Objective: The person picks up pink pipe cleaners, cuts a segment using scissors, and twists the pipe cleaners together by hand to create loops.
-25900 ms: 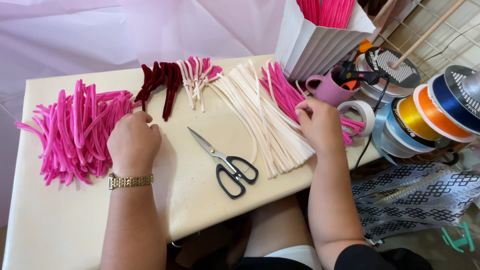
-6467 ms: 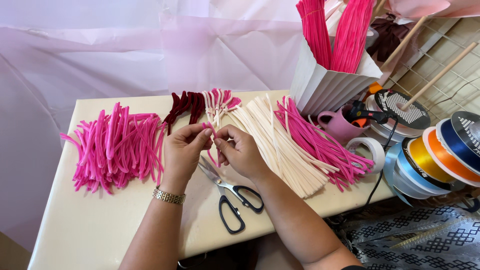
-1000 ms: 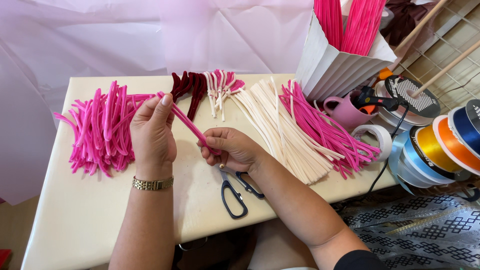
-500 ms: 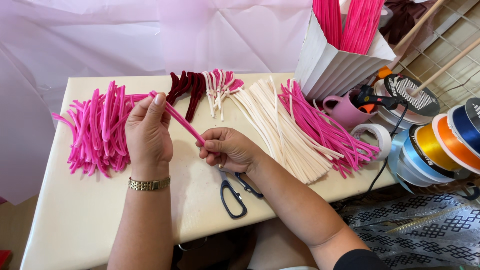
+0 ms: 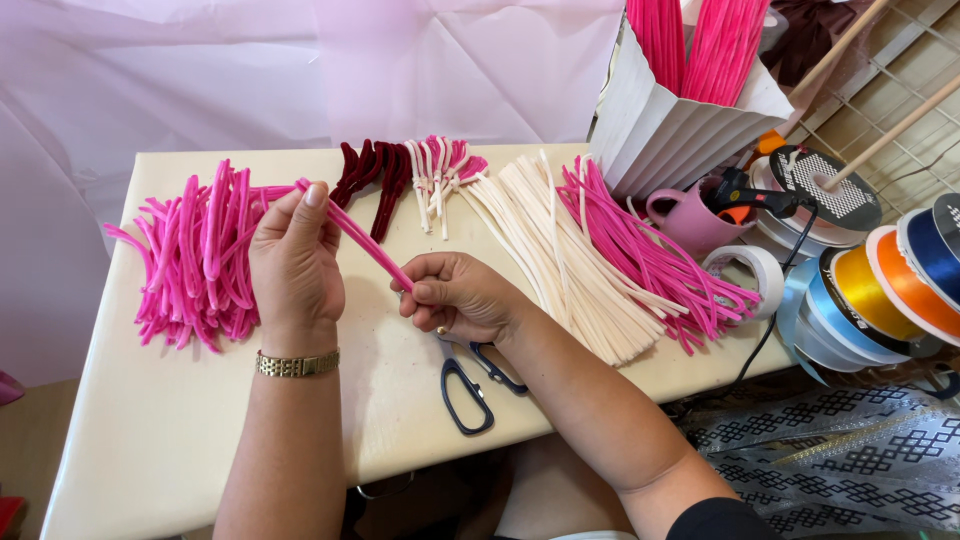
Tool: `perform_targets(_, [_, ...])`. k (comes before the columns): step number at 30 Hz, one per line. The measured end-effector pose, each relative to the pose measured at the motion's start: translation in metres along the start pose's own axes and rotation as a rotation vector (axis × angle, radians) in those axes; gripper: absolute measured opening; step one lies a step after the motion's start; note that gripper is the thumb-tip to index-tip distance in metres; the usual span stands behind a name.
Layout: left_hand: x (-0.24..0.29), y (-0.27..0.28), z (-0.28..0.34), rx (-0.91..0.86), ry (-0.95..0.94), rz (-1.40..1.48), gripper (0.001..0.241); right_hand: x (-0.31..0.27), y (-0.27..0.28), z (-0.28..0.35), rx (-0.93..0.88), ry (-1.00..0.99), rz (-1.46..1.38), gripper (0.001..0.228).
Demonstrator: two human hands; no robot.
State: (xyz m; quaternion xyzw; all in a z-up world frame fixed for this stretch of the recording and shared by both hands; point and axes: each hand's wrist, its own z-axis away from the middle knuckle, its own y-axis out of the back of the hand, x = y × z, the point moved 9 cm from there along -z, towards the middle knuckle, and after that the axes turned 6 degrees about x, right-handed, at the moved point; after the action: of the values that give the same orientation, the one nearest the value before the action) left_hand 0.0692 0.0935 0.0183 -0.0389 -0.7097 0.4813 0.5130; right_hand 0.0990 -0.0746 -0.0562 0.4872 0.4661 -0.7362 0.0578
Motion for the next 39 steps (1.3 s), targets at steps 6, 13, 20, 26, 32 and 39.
perform_targets(6, [-0.001, -0.001, 0.0, 0.012, 0.003, -0.019, 0.009, -0.002, 0.003, -0.001, -0.014, 0.016, 0.011, 0.024])
perform_targets(13, [-0.003, 0.002, -0.004, 0.041, -0.025, -0.025, 0.01, -0.021, -0.011, 0.01, -0.029, 0.035, 0.131, 0.03])
perform_targets(20, [-0.003, 0.0, -0.001, 0.052, -0.025, -0.026, 0.01, -0.025, 0.005, 0.009, -0.028, 0.046, 0.147, 0.035])
perform_targets(26, [-0.009, 0.003, -0.008, 0.034, -0.033, -0.028, 0.013, -0.018, 0.006, 0.005, 0.001, 0.038, 0.186, 0.031])
perform_targets(32, [-0.005, 0.007, -0.011, 0.041, -0.055, -0.017, 0.015, -0.028, -0.018, 0.011, 0.083, 0.073, 0.404, 0.024])
perform_targets(39, [0.02, -0.018, 0.009, -0.047, -0.106, -0.188, 0.019, -0.038, -0.012, 0.01, 0.232, 0.231, 0.573, 0.018])
